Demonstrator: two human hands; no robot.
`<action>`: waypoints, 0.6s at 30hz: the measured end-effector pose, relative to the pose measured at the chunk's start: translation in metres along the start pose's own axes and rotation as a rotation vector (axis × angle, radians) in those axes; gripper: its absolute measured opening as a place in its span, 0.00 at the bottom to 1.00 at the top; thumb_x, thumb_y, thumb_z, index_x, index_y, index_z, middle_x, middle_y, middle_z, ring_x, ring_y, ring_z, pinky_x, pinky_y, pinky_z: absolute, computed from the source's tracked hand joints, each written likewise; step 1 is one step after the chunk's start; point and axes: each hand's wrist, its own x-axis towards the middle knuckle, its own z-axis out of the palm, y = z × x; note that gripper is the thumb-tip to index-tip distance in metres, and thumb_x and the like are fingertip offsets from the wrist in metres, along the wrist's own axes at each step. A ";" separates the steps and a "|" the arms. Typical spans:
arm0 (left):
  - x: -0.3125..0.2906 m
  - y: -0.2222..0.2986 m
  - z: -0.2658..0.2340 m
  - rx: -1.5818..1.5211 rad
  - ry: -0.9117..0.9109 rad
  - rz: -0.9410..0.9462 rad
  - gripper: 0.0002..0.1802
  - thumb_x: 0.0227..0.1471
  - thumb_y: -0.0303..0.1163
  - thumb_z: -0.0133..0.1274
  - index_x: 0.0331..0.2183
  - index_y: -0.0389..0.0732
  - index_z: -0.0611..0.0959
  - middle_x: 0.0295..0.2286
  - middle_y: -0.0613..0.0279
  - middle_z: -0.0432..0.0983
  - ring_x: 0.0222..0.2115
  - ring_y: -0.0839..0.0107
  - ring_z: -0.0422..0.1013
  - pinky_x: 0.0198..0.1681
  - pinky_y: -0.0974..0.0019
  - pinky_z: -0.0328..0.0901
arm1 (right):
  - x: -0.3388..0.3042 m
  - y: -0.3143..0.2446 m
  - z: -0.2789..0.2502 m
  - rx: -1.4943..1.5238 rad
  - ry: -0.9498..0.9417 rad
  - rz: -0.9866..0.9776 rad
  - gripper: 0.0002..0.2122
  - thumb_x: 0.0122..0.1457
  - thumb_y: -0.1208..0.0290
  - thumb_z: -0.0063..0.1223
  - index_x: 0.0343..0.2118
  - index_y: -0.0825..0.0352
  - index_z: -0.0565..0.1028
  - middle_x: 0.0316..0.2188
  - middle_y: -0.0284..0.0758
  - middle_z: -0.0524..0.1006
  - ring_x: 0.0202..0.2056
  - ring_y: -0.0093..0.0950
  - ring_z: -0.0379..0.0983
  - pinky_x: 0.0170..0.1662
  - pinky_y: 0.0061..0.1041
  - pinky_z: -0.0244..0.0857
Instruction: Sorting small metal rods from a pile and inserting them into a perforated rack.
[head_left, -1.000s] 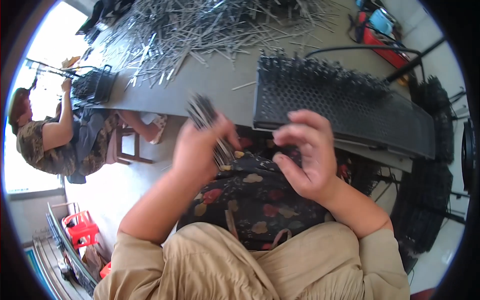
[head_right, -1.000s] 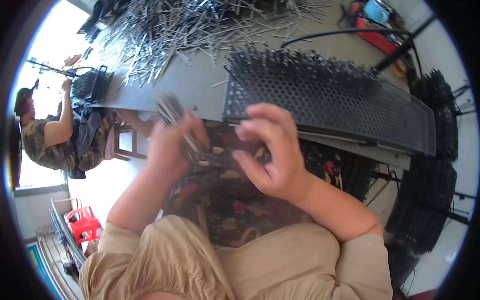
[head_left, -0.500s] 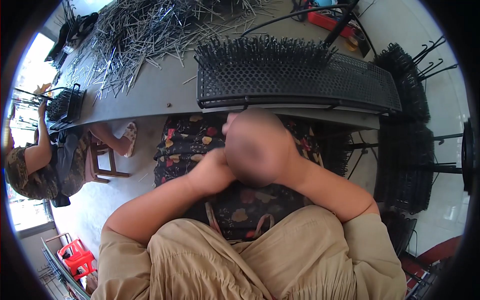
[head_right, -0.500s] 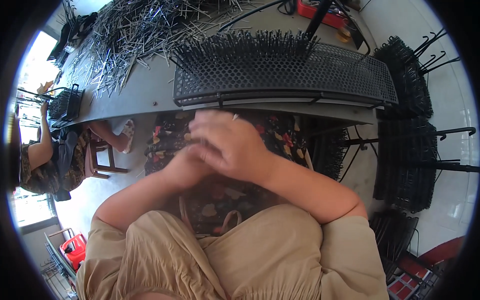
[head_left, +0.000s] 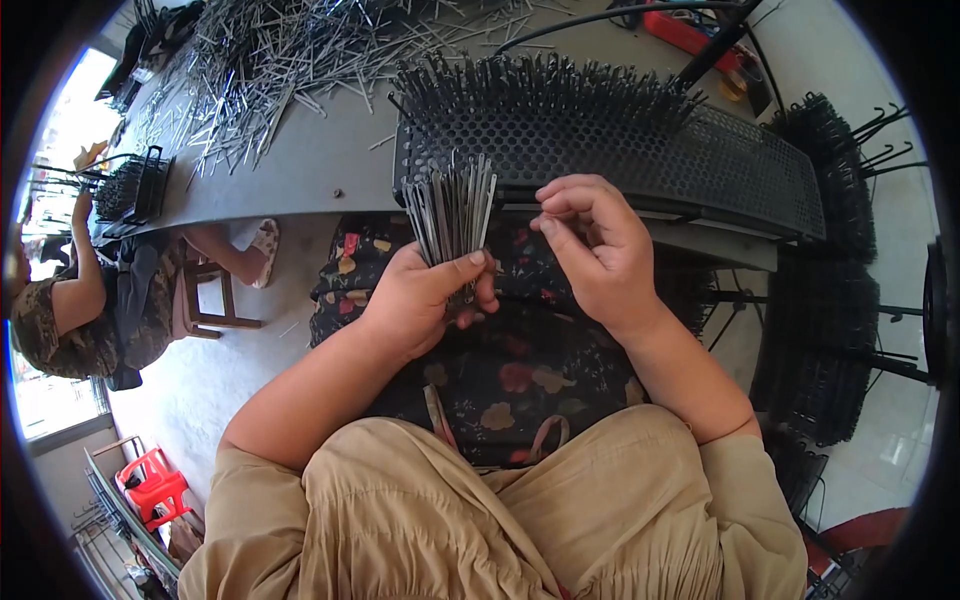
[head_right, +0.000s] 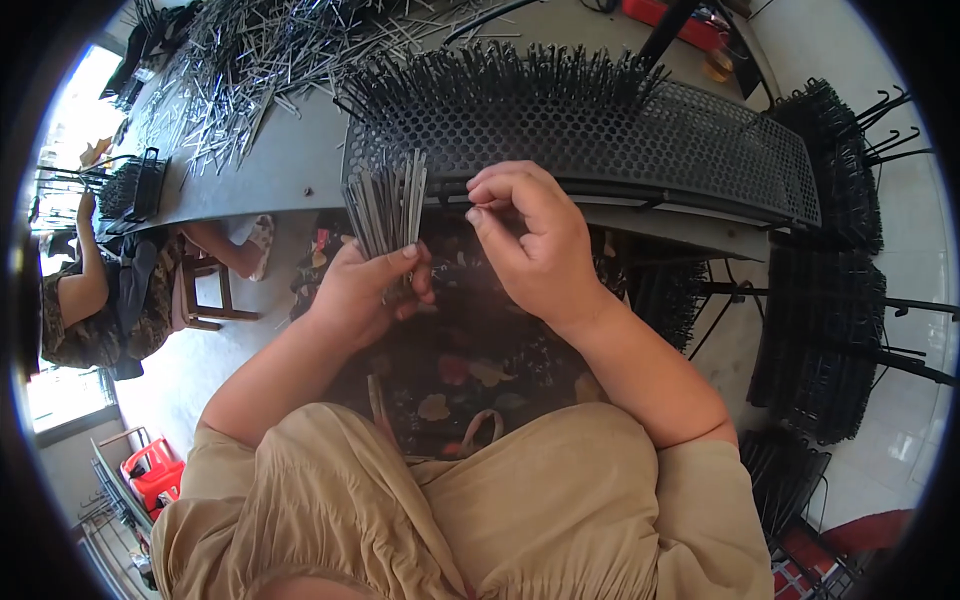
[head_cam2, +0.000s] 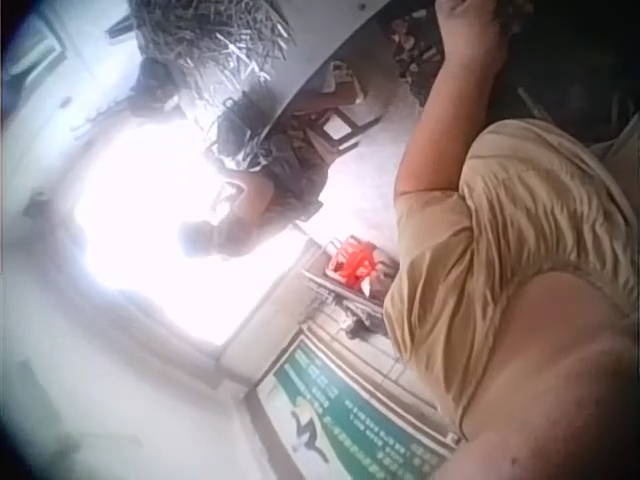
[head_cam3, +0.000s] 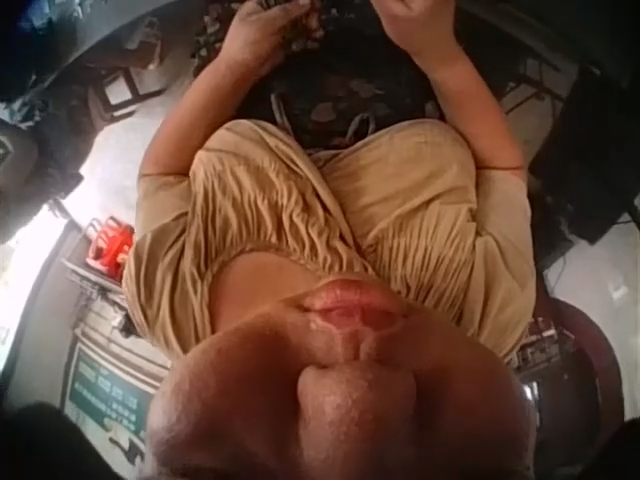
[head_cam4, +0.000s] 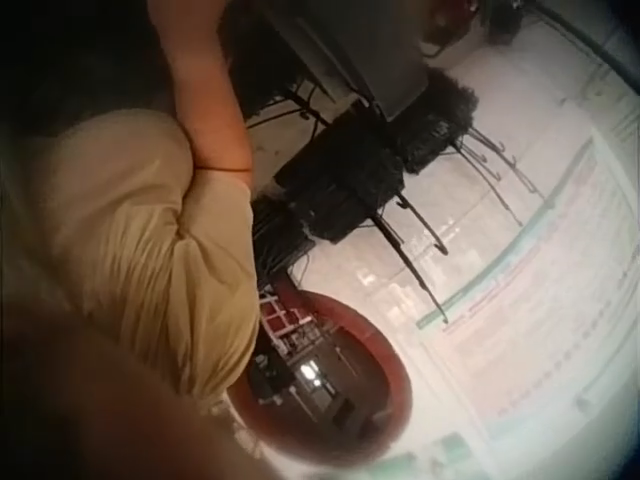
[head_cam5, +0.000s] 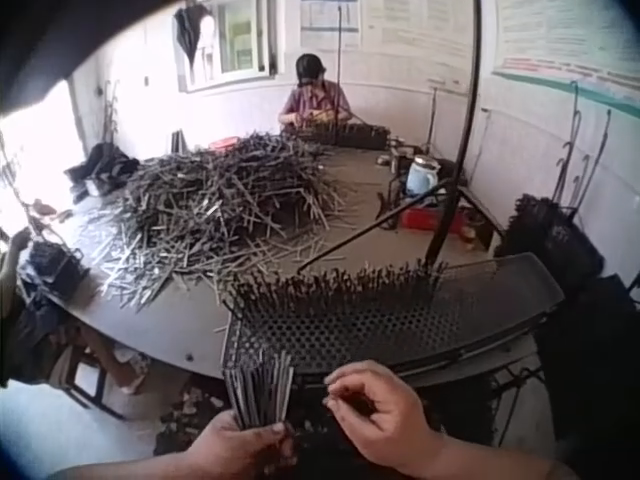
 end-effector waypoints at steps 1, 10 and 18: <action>-0.003 -0.001 -0.003 0.035 0.017 -0.020 0.06 0.57 0.30 0.51 0.34 0.37 0.77 0.22 0.62 0.74 0.22 0.71 0.72 0.21 0.72 0.62 | -0.002 0.001 0.002 0.010 0.001 0.032 0.08 0.57 0.87 0.48 0.39 0.71 0.70 0.43 0.38 0.70 0.39 0.22 0.72 0.43 0.20 0.70; -0.038 0.010 -0.024 0.283 -0.087 0.034 0.06 0.57 0.29 0.52 0.34 0.36 0.78 0.20 0.65 0.74 0.20 0.78 0.69 0.22 0.75 0.63 | 0.011 -0.033 0.027 0.372 -0.067 0.409 0.13 0.61 0.78 0.51 0.48 0.70 0.68 0.38 0.36 0.76 0.35 0.22 0.75 0.40 0.19 0.70; -0.046 0.036 -0.045 0.193 -0.158 0.095 0.05 0.55 0.27 0.54 0.34 0.36 0.78 0.21 0.65 0.74 0.20 0.79 0.68 0.22 0.76 0.63 | 0.046 -0.049 0.053 0.553 -0.155 0.485 0.17 0.59 0.77 0.53 0.52 0.69 0.67 0.36 0.36 0.78 0.35 0.23 0.76 0.34 0.19 0.71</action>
